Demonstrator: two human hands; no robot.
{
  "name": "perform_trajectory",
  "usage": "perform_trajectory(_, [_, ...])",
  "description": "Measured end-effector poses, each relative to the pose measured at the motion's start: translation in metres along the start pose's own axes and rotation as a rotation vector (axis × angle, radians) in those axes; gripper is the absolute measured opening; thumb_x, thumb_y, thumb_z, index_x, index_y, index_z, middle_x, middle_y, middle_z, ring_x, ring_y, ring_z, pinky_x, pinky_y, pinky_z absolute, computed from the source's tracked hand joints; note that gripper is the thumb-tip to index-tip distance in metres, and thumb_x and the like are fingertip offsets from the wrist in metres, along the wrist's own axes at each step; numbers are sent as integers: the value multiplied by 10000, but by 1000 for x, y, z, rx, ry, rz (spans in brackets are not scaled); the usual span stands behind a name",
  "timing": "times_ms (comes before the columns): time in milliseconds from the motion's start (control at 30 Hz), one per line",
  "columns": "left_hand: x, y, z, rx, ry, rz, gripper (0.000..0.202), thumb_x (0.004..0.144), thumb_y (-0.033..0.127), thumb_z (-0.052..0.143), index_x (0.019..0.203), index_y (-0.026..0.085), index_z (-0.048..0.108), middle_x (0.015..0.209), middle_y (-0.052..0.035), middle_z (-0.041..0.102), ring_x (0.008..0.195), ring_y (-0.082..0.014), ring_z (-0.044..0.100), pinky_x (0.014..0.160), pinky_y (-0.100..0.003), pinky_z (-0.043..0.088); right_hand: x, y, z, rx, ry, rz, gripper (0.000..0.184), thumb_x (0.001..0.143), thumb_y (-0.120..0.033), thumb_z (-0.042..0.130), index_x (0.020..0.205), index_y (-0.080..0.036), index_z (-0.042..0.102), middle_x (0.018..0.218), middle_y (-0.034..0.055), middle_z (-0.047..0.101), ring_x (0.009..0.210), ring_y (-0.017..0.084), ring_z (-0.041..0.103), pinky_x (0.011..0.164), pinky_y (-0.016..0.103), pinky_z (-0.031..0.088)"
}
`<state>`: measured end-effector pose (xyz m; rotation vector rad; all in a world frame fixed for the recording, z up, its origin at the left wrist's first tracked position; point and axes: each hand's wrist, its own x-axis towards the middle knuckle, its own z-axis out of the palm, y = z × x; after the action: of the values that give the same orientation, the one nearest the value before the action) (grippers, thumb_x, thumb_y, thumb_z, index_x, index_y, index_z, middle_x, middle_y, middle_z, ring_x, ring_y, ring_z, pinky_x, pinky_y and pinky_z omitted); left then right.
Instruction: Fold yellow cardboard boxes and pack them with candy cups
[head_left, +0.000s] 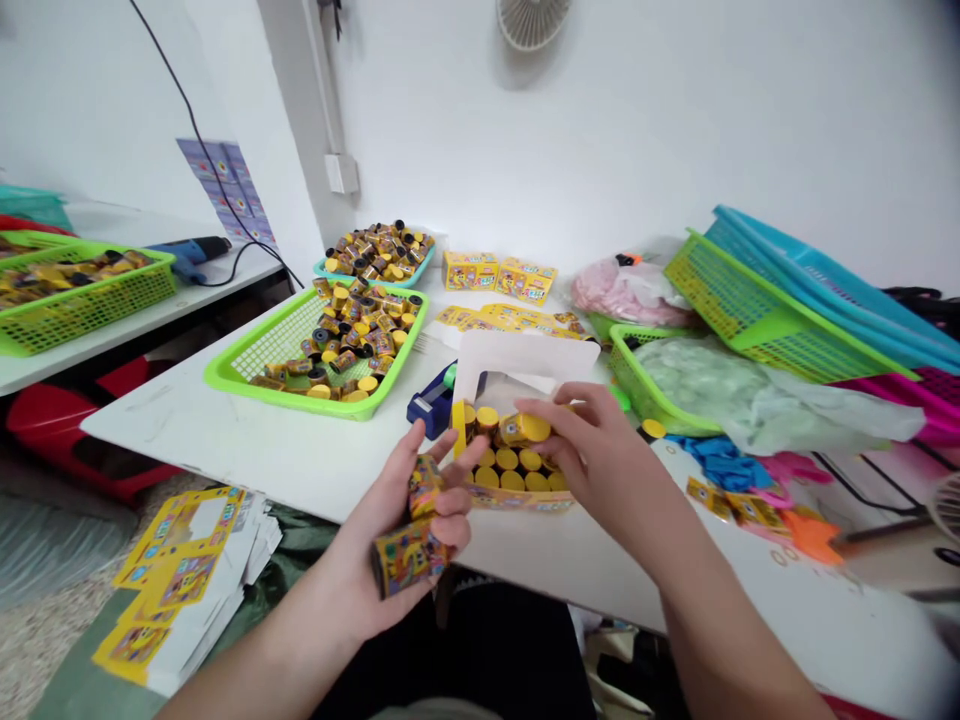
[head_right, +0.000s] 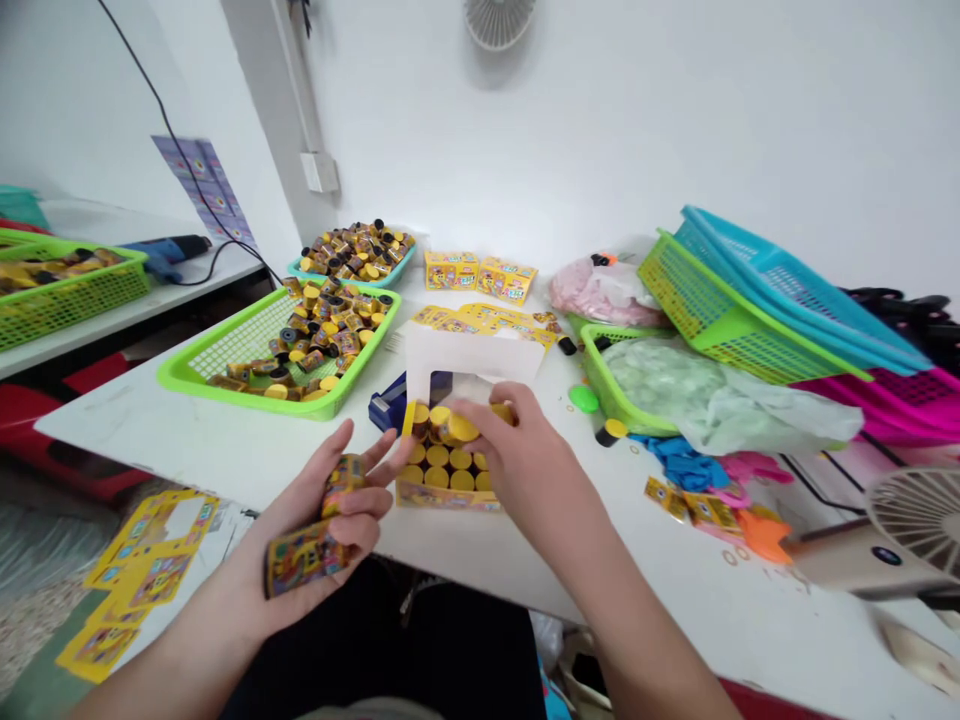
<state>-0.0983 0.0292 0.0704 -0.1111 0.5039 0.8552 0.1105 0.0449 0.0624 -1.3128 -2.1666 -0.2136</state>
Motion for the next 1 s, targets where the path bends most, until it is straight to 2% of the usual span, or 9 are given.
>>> perform_trajectory(133, [-10, 9, 0, -144, -54, -14, 329, 987, 461, 389, 958, 176, 550, 656, 26, 525, 384, -46, 449, 323, -127, 366, 2, 16, 10, -20, -234, 12, 377, 871, -79, 496, 1137, -258, 693, 1020, 83, 603, 906, 211, 612, 788, 378, 519])
perform_trajectory(267, [-9, 10, -5, -200, -91, -52, 336, 991, 463, 367, 977, 177, 543, 630, 37, 493, 401, -67, 475, 337, -150, 392, -1, 22, 30, -195, -221, 53, 308, 843, -175, 641, 1087, -340, 731, 1018, 82, 685, 1077, 318, 516, 843, 482, 396])
perform_trajectory(400, [-6, 8, -5, -234, -85, -64, 315, 991, 446, 380, 954, 172, 531, 631, 37, 502, 413, -73, 493, 348, -159, 409, -5, 23, 32, -253, -187, 98, 282, 853, -255, 663, 1123, -323, 710, 1236, 111, 636, 1155, 375, 473, 861, 552, 374])
perform_trajectory(567, [2, 6, 5, -188, -39, 104, 298, 996, 408, 397, 834, 181, 503, 591, 52, 474, 395, -64, 484, 348, -149, 416, -13, -25, 6, 98, 79, -1, 358, 899, -341, 616, 1245, -259, 570, 1177, 116, 612, 1112, 272, 551, 926, 459, 472])
perform_trajectory(633, [6, 4, 8, -132, -26, 142, 313, 989, 423, 415, 798, 187, 492, 591, 51, 484, 405, -69, 513, 367, -155, 448, -16, -53, 1, 240, 53, -149, 456, 876, -388, 645, 1290, -249, 514, 1237, 115, 567, 1167, 238, 543, 989, 395, 479])
perform_trajectory(733, [8, -2, 10, -47, 13, 133, 312, 966, 462, 449, 820, 192, 501, 620, 37, 531, 443, -86, 567, 408, -173, 495, -19, -79, 5, 282, -1, -232, 422, 894, -222, 620, 1301, -213, 508, 1284, 112, 547, 1236, 220, 505, 1065, 372, 443])
perform_trajectory(867, [3, -5, 5, 252, -120, 230, 252, 814, 281, 673, 934, 209, 463, 741, 31, 591, 513, -89, 590, 454, -171, 497, -20, -70, 12, 473, 110, -168, 355, 892, -107, 554, 1226, -218, 512, 1300, 102, 581, 1291, 230, 489, 1098, 428, 428])
perform_trajectory(933, [4, 1, -1, 548, -149, 440, 424, 710, 115, 720, 969, 237, 407, 854, 39, 609, 664, -95, 628, 589, -181, 529, -20, -54, 6, 606, 161, -73, 393, 886, -133, 583, 1247, -259, 494, 1245, 78, 627, 1222, 222, 564, 1034, 411, 495])
perform_trajectory(1000, [7, 12, -7, 938, -152, 677, 454, 725, 92, 711, 995, 245, 380, 971, 20, 599, 821, -108, 623, 719, -214, 529, -18, -34, -3, 581, 180, 48, 402, 857, -179, 655, 1225, -297, 546, 1168, 57, 656, 1102, 218, 635, 931, 379, 559])
